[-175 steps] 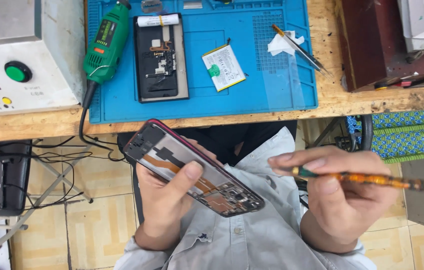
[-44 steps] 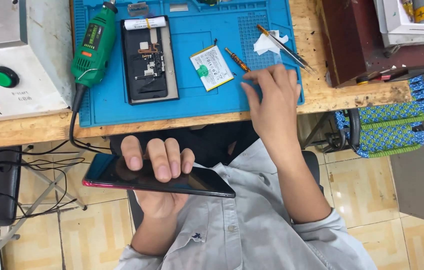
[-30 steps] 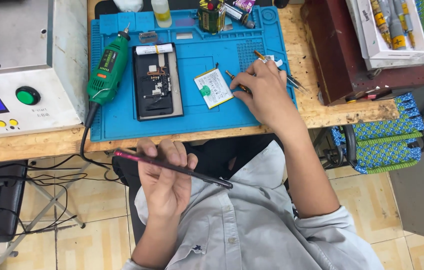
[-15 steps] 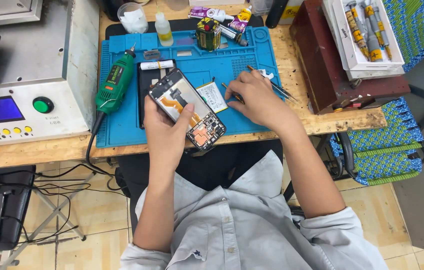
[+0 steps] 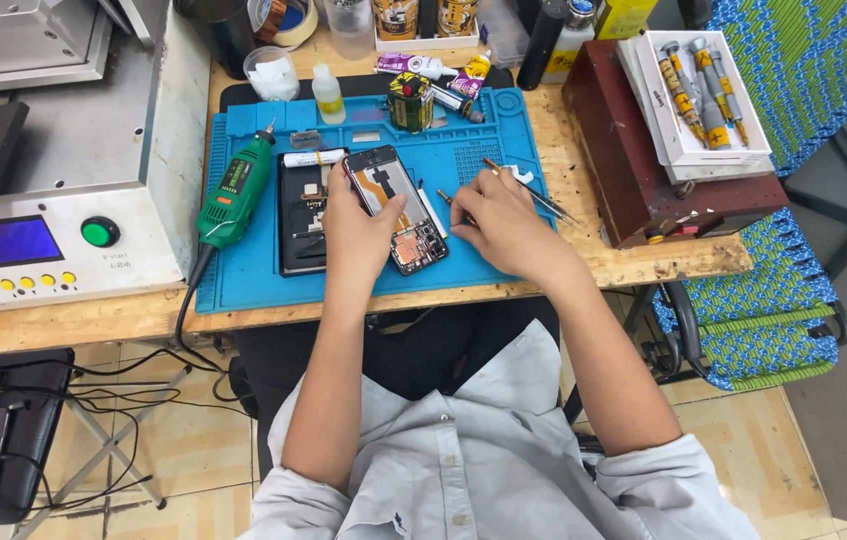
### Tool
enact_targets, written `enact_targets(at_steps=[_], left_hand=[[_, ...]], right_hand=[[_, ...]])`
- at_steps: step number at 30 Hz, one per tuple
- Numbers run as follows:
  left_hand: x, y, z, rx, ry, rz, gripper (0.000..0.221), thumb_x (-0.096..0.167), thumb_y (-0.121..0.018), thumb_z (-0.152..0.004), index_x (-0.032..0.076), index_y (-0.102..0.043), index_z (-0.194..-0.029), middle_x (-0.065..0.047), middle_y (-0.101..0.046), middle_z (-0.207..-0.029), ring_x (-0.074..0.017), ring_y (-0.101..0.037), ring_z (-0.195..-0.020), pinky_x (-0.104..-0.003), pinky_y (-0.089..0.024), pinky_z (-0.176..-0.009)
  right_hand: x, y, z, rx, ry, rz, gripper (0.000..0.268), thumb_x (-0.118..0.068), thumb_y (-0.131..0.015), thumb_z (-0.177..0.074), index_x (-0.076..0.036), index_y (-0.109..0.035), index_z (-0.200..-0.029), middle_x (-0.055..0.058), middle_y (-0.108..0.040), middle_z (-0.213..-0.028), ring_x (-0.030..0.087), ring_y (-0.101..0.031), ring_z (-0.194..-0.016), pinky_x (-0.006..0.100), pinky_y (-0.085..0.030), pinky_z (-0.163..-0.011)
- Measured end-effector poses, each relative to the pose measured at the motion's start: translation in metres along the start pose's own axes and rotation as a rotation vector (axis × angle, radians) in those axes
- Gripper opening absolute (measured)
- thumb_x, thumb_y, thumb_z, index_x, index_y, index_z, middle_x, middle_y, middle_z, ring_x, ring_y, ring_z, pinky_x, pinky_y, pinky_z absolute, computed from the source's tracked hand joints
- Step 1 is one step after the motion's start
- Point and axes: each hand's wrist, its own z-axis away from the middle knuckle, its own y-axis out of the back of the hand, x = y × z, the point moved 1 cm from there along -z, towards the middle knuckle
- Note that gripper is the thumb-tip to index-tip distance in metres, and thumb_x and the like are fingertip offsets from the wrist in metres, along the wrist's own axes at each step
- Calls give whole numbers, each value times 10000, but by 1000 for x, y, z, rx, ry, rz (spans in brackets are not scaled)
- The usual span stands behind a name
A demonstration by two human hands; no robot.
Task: A technician is preparing a mobile phone frame by cleaning or applying adhesive along its edges using a precision tool.
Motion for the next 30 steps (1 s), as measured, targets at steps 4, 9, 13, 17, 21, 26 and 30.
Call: enact_targets(at_steps=[4,9,13,17,21,26,30], left_hand=[[-8,-4,-7,7,-44,-181,655,87,-625,-730,-103,-237,-1223,-365,-477,-993,-434,-526,-911,-447,-513,-667],[-9,-9,-7,5,-67,-443,577,94,-627,-739,-165,-325,-1158,-355,-507,-852,-415,-583,-766,-419,-523,-530],[-13,-13,-6,24,-81,-520,542,83,-618,-746,-164,-343,-1142,-335,-499,-838,-420,-584,-741,-425,-521,-505],[-19,-14,-5,50,-91,-572,473,76,-599,-753,-146,-369,-1103,-305,-494,-790,-407,-590,-682,-410,-520,-457],[-14,-10,5,73,-95,-557,422,62,-585,-757,-125,-389,-1082,-276,-501,-779,-393,-594,-651,-406,-511,-443],[35,20,53,132,-252,-391,262,22,-565,-781,-62,-496,-1019,-218,-538,-721,-325,-596,-628,-370,-496,-472],[32,35,94,129,-347,-47,147,124,-602,-782,85,-594,-924,-82,-562,-586,-161,-554,-501,-248,-460,-437]], right_hand=[[-11,8,11,74,25,-75,67,-113,-587,-773,-112,-521,-781,62,-434,-816,255,-430,-869,378,-360,-716],[-23,15,27,398,-83,-536,74,-58,-602,-775,-75,-556,-830,86,-592,-774,229,-609,-779,327,-484,-678],[-37,14,42,514,-153,-904,64,-46,-602,-776,-45,-547,-808,73,-618,-712,136,-626,-677,227,-489,-609],[-47,11,61,603,-141,-1166,85,22,-579,-759,32,-533,-830,145,-606,-723,174,-617,-667,294,-528,-640],[-53,2,73,643,-182,-1320,89,51,-565,-750,44,-538,-834,164,-610,-712,177,-620,-641,291,-543,-623],[-60,-1,89,669,-137,-1454,120,70,-543,-748,60,-538,-867,182,-596,-708,187,-618,-634,294,-546,-614],[-69,-3,100,640,-7,-1704,54,37,-521,-768,63,-490,-804,191,-541,-670,213,-588,-584,305,-537,-561]])
